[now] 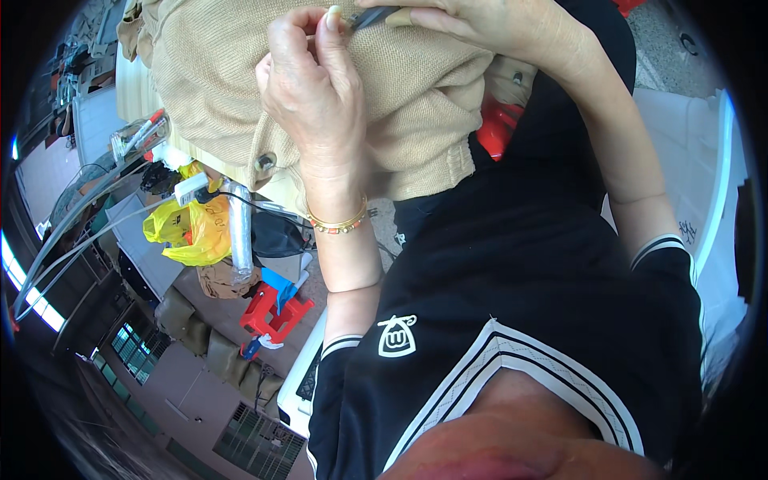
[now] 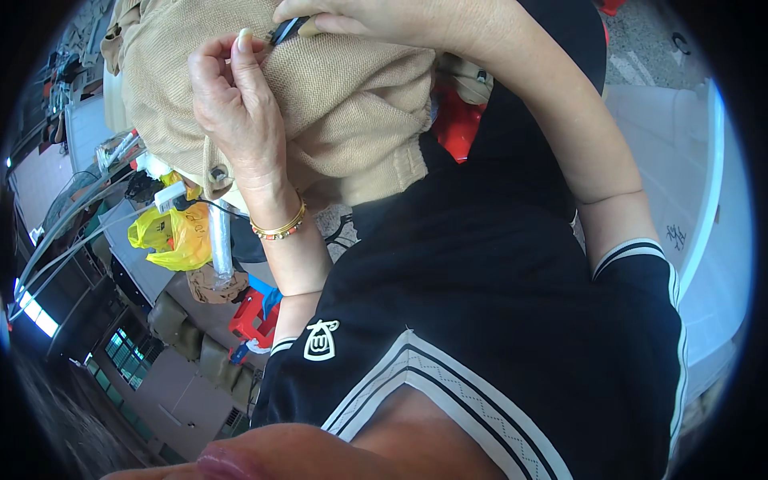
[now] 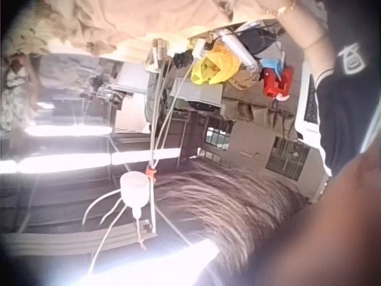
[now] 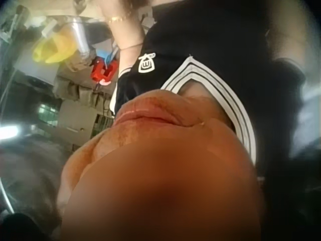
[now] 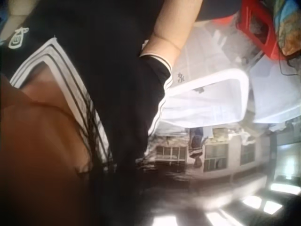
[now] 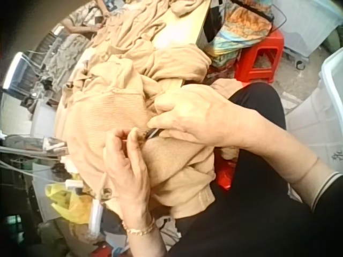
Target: Trimming loose threads from a tan knitted sweater with snips.
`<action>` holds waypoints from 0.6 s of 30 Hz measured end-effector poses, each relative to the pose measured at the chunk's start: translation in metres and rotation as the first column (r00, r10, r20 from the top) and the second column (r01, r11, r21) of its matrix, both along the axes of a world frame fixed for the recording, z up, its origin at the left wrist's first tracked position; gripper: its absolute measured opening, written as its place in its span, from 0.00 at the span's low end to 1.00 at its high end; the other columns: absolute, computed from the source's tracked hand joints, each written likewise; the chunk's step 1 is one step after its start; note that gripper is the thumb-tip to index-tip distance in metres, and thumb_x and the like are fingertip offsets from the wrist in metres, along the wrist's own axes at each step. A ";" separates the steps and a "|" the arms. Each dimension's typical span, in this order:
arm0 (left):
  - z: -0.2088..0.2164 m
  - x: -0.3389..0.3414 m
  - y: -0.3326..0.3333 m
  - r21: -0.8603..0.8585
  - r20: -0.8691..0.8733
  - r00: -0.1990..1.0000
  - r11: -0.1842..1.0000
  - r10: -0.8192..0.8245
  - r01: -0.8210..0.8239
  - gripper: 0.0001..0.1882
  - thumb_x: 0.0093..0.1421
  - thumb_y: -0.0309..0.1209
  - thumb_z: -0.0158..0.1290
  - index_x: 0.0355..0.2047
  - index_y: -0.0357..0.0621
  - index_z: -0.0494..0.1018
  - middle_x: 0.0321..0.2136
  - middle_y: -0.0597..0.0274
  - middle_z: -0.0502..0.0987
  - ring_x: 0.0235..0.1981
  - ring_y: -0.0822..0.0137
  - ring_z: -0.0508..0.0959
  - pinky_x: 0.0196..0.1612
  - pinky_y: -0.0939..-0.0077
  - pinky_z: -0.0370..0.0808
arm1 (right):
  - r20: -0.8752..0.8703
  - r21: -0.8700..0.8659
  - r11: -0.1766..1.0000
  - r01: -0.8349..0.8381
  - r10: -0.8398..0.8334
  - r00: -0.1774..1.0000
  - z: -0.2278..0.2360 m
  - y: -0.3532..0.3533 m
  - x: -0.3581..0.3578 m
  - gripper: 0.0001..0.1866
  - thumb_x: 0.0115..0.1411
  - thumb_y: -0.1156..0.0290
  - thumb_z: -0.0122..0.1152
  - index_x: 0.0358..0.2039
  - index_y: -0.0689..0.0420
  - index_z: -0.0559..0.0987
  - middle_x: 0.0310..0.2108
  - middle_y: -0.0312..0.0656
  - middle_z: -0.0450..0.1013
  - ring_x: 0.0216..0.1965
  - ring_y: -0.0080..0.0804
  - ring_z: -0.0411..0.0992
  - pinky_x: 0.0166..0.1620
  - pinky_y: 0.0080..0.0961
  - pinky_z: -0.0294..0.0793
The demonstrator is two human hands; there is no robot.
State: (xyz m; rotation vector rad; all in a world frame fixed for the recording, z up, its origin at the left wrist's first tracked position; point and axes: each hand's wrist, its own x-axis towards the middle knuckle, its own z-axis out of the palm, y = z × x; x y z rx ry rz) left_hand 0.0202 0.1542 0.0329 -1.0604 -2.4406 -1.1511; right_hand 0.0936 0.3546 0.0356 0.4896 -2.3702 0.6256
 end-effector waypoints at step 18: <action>0.000 -0.003 0.011 -0.031 -0.003 1.000 1.000 0.004 -0.004 0.05 0.67 0.30 0.54 0.38 0.42 0.73 0.27 0.56 0.77 0.30 0.53 0.76 0.39 0.61 0.69 | -0.465 -0.136 0.974 -0.181 0.099 0.880 -0.041 0.008 -0.030 0.14 0.55 0.66 0.68 0.42 0.56 0.81 0.35 0.43 0.71 0.38 0.42 0.74 0.39 0.34 0.74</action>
